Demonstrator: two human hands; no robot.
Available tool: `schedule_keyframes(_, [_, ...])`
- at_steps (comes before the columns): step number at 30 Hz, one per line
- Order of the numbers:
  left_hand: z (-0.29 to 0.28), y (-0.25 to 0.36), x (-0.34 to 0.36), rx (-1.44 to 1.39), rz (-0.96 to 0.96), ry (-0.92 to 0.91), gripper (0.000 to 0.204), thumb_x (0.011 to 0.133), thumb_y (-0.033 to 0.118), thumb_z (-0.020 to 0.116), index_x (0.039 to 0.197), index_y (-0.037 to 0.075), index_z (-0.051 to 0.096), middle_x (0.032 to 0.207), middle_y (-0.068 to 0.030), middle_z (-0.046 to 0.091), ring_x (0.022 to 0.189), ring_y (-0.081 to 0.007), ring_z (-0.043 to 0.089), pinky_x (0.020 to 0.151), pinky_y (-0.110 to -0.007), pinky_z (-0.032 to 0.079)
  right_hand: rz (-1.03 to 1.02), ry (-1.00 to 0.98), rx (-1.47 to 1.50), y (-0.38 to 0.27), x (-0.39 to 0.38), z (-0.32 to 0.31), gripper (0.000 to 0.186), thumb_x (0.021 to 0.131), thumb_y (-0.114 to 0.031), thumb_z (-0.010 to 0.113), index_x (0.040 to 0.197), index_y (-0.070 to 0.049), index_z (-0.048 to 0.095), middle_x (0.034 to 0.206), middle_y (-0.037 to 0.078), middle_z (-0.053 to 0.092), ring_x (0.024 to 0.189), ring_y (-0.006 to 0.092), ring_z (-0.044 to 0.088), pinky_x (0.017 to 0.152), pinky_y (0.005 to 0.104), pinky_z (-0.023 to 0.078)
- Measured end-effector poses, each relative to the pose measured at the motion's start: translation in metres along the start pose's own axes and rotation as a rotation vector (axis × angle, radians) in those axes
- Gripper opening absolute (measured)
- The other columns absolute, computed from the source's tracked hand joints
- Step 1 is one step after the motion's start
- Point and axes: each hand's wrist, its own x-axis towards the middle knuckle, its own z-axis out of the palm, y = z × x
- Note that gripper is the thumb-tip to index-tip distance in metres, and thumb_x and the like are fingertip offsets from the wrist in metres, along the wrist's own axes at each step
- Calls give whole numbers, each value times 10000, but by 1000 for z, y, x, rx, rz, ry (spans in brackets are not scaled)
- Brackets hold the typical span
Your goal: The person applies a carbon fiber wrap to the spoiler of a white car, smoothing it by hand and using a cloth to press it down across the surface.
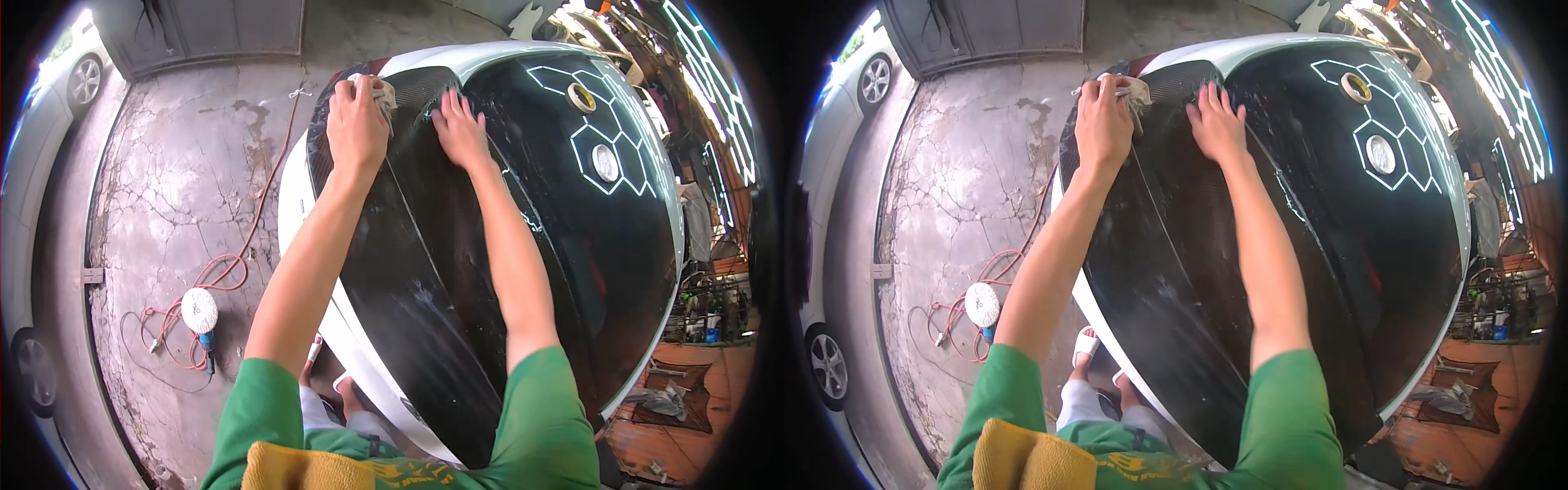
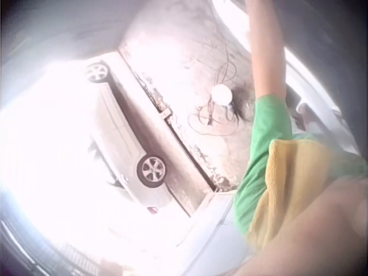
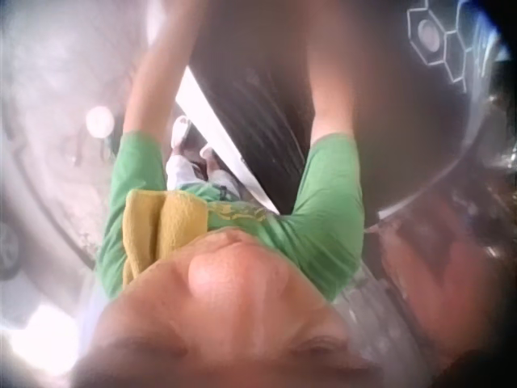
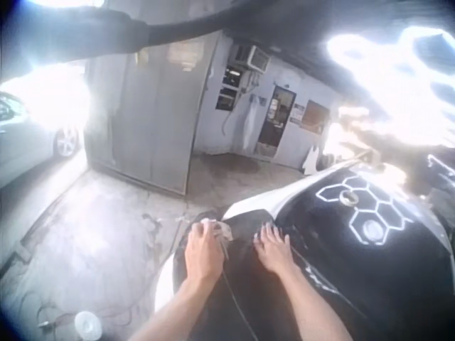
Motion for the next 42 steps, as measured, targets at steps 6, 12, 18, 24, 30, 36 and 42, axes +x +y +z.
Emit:
schedule_keyframes(6, [-15, -27, 1, 74, -47, 24, 252, 863, 48, 601, 1107, 114, 601, 1066, -141, 586, 1003, -351, 602, 852, -439, 495, -204, -7, 16, -91, -59, 9, 626, 978, -354, 500, 1463, 16, 360, 1547, 181, 334, 1436, 337, 318, 1131, 597, 258])
schedule_keyframes(12, [0, -12, 4, 41, 4, -31, 252, 857, 73, 615, 1100, 137, 609, 1067, -140, 597, 989, -354, 611, 826, -446, 494, -6, 76, 60, -40, 24, 18, 653, 998, -402, 430, 1470, 38, 332, 1556, 220, 296, 1441, 366, 292, 1144, 580, 242])
schedule_keyframes(18, [-8, -26, 5, 74, -38, -4, 250, 865, 99, 625, 1113, 132, 610, 1059, -150, 600, 987, -365, 606, 826, -458, 491, -305, -76, 37, -69, -52, -7, 622, 938, -273, 542, 1464, 6, 363, 1570, 178, 291, 1458, 316, 276, 1172, 540, 216])
schedule_keyframes(24, [-2, -23, 4, 66, -61, -15, 236, 873, 137, 634, 1108, 143, 607, 1059, -139, 589, 989, -332, 600, 821, -447, 463, -397, -341, 83, -40, -179, -83, 619, 922, -255, 573, 1467, -30, 385, 1574, 110, 311, 1456, 280, 293, 1168, 572, 200])
schedule_keyframes(30, [6, -21, 7, 66, -9, -27, 238, 876, 149, 626, 1113, 146, 606, 1047, -143, 605, 961, -350, 618, 800, -460, 489, -365, -53, 56, -63, -73, -31, 540, 953, -284, 522, 1407, -3, 444, 1527, 136, 379, 1418, 314, 345, 1129, 598, 260])
schedule_keyframes(36, [-3, -35, 9, 104, -50, -18, 248, 875, 160, 633, 1122, 165, 619, 1060, -139, 617, 991, -344, 617, 831, -464, 489, -426, -397, 121, -38, -223, -102, 672, 839, -218, 658, 1449, -51, 432, 1575, 73, 323, 1475, 265, 254, 1178, 552, 203])
schedule_keyframes(42, [2, -25, 11, 70, -35, -70, 220, 881, 166, 616, 1101, 164, 633, 1048, -143, 629, 987, -350, 621, 824, -475, 484, -461, -189, 79, -47, -164, -75, 635, 865, -263, 624, 1430, -31, 449, 1561, 100, 339, 1459, 280, 284, 1168, 571, 210])
